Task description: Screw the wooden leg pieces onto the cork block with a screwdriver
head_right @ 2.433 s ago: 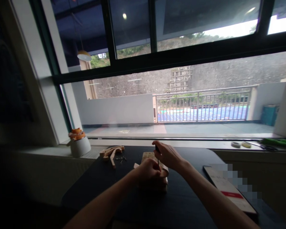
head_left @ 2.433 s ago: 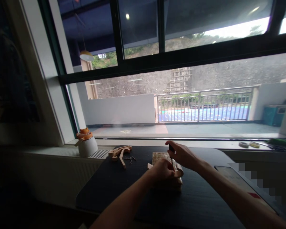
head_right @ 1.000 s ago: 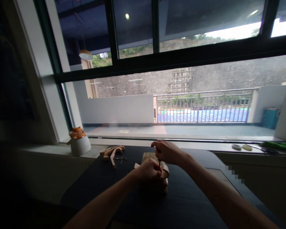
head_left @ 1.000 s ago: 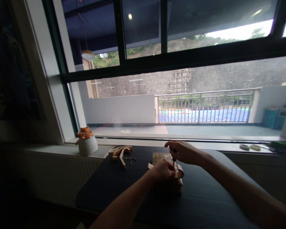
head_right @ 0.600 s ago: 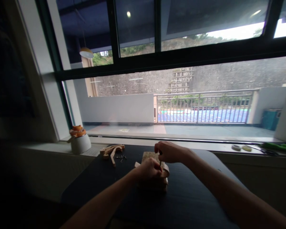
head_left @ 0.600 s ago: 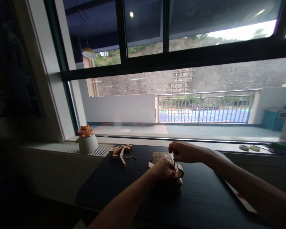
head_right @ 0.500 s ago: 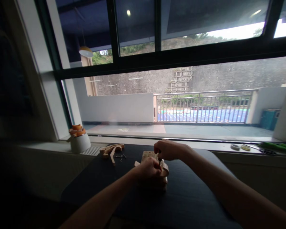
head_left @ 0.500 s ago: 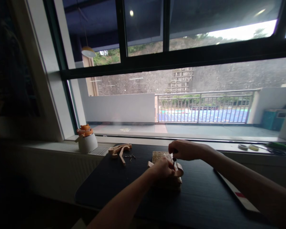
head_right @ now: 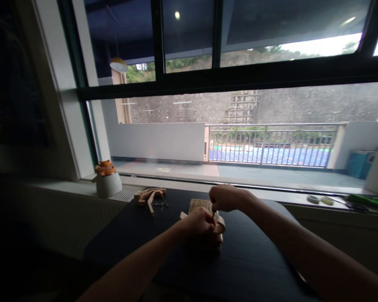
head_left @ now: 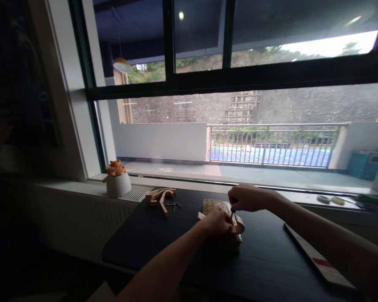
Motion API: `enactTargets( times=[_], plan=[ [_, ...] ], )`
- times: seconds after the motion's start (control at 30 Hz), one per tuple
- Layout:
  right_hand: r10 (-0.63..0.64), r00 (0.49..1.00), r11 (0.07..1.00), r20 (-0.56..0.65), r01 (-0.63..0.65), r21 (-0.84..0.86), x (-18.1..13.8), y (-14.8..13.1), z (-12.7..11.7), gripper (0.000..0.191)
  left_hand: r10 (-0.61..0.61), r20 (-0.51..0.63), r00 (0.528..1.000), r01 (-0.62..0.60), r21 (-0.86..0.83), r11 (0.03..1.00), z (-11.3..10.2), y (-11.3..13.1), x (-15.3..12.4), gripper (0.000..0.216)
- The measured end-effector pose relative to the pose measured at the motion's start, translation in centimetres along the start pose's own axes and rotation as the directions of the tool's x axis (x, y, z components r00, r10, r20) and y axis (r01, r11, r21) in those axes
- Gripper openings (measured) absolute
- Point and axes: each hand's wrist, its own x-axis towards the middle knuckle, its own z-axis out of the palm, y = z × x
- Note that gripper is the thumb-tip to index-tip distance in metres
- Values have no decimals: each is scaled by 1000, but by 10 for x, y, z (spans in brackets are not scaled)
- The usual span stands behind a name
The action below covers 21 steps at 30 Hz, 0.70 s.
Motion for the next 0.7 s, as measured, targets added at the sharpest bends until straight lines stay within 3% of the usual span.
enactTargets(
  times=[0.17, 0.4, 0.7],
  plan=[
    [22, 999, 999, -24, -23, -37, 0, -1, 4, 24, -22, -16, 1000, 22, 10, 1000, 0, -4, 1, 10],
    [-11, 998, 1000, 65, 9, 22, 5, -8, -6, 18, 0, -8, 1000, 0, 16, 1000, -1, -5, 2, 9],
    [-41, 990, 994, 136, 27, 102, 5, 0, -1, 22, -6, 19, 1000, 5, 13, 1000, -2, -4, 0, 10]
  ],
)
